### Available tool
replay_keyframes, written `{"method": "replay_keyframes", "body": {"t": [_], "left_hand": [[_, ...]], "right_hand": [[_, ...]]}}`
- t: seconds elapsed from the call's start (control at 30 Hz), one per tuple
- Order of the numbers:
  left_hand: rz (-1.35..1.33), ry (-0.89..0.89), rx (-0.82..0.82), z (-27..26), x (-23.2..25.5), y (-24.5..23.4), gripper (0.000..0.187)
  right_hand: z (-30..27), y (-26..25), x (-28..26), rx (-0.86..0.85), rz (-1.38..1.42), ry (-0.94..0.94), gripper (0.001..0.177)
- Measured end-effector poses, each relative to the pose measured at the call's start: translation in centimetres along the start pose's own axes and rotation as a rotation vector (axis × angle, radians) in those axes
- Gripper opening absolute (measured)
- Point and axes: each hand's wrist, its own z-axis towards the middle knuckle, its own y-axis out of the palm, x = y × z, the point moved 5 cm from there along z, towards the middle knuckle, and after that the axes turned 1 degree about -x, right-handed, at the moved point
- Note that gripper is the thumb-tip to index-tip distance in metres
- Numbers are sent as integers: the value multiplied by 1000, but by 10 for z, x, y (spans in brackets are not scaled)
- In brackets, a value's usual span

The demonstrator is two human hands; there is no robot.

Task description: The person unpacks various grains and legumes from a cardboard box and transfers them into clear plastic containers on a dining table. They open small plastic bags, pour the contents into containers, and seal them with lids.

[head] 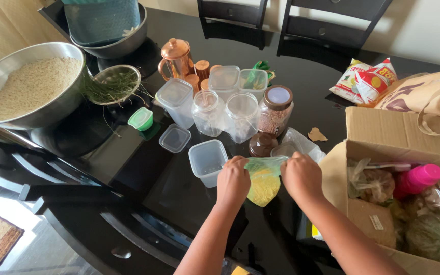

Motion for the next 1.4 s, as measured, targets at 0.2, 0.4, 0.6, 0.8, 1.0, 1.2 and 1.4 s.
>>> {"method": "replay_keyframes", "body": {"t": [0.2,0.4,0.6,0.8,1.0,1.2,1.4], "left_hand": [[-52,-79,12,1,3,-3,33],[-134,-28,56,5,17,-14,41],[-84,-94,34,7,24,-22,30],[55,-174,-188,0,-10,13,14],[379,-69,-779,-44,-56,88,20],[364,-80,-963,-62,-78,121,24],[189,-227,-829,-73,-116,151,27]], "right_hand": [[-4,-22,4,118,313,-117,33],[-12,-62,-3,-27,563,-196,54],[-15,-42,22,-6,809,127,46],[-11,-22,29,113,284,-217,105],[16,-2,43,-271,359,-265,114],[21,22,50,-232,574,-171,41],[13,-2,39,-148,575,-168,14]]}}
